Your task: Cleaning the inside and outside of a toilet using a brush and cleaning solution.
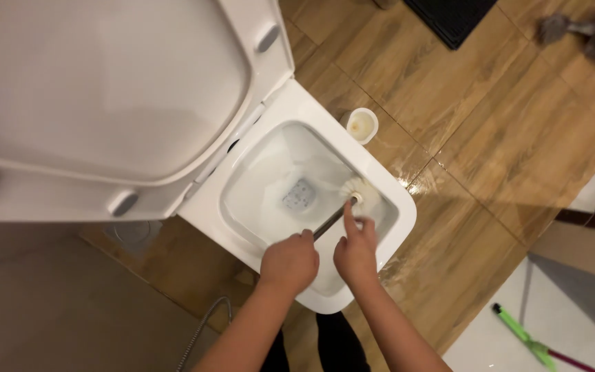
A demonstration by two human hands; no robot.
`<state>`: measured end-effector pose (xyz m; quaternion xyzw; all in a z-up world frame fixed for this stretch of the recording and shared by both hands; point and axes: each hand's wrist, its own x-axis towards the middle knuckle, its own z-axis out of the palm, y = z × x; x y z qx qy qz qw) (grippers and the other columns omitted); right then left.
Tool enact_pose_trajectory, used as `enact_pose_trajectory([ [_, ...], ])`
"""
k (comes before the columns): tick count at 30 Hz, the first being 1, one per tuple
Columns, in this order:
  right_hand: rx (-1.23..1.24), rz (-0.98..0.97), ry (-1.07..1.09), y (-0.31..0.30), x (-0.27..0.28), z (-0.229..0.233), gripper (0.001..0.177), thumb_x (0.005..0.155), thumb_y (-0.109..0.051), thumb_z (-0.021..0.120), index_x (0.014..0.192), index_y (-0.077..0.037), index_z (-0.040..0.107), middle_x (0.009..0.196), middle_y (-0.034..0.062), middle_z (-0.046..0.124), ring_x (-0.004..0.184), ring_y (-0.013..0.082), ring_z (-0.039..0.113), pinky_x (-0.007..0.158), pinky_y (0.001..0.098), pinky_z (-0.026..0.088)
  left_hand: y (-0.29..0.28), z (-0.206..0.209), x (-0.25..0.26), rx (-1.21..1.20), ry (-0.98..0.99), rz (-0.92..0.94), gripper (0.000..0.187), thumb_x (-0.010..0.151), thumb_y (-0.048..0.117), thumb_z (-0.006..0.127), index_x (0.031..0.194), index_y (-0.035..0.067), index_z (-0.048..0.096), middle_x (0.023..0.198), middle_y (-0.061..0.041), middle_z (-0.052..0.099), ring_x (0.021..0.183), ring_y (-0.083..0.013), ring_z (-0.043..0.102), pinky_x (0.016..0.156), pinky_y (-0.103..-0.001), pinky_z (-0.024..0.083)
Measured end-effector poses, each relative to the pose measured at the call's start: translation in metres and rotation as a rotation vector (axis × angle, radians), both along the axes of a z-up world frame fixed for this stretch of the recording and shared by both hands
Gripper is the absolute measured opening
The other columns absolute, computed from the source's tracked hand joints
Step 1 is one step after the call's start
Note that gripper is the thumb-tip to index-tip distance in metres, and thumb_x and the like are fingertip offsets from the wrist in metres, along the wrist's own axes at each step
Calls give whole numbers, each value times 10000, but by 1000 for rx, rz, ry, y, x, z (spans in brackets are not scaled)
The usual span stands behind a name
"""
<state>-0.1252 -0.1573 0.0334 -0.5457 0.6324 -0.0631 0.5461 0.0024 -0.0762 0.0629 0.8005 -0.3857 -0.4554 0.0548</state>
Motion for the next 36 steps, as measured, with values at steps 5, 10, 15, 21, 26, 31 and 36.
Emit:
enact_pose_trajectory([
  [5, -631, 979, 84, -36, 18, -5, 288, 800, -72, 663, 1086, -86, 692, 1096, 129, 710, 1050, 381, 670, 907, 468, 541, -23, -37, 19, -206, -50, -285, 165, 903, 146, 572, 890, 109, 733, 902, -114, 746, 856, -330, 722, 682, -486, 561],
  [10, -304, 825, 197, -12, 20, -71, 153, 815, -198, 668, 866, -89, 764, 891, 192, 723, 880, 415, 692, 793, 478, 561, -28, -33, 49, -143, 32, -303, 312, 949, 383, 610, 868, 127, 771, 916, -99, 753, 867, -323, 712, 702, -476, 555],
  [15, -246, 734, 159, 63, 24, -121, 245, 855, -261, 648, 793, -40, 732, 855, 239, 699, 882, 463, 671, 809, 525, 541, 6, -33, 81, 77, 10, -510, 369, 926, 458, 631, 938, 125, 791, 1001, -93, 748, 926, -286, 728, 742, -467, 582],
  [21, -256, 1033, 245, -45, 23, -96, 221, 813, -272, 654, 816, -88, 778, 852, 221, 722, 850, 432, 698, 765, 495, 565, -34, -92, 39, -202, 31, -193, 417, 883, 512, 630, 878, 136, 810, 946, -139, 762, 878, -340, 726, 746, -483, 561],
  [26, -208, 906, 163, 84, 36, -111, 212, 826, -253, 651, 804, -89, 784, 864, 219, 726, 858, 437, 690, 792, 491, 552, 19, -61, 97, 43, 48, -445, 438, 834, 530, 670, 905, 115, 792, 967, -115, 760, 899, -310, 740, 739, -471, 581],
  [31, -43, 973, 176, 60, 35, -114, 240, 872, -280, 643, 881, -85, 780, 962, 210, 736, 943, 411, 700, 846, 478, 559, 19, -58, 87, 118, 76, -431, 384, 814, 489, 695, 931, 139, 801, 997, -94, 760, 922, -295, 735, 749, -465, 576],
  [36, 273, 688, 167, 30, 60, -72, 313, 873, -330, 660, 1039, -76, 739, 1020, 130, 803, 1013, 285, 774, 866, 437, 590, -35, -50, 77, 170, 47, -508, 226, 800, 248, 713, 970, 149, 824, 1032, -69, 796, 923, -274, 756, 734, -419, 594],
])
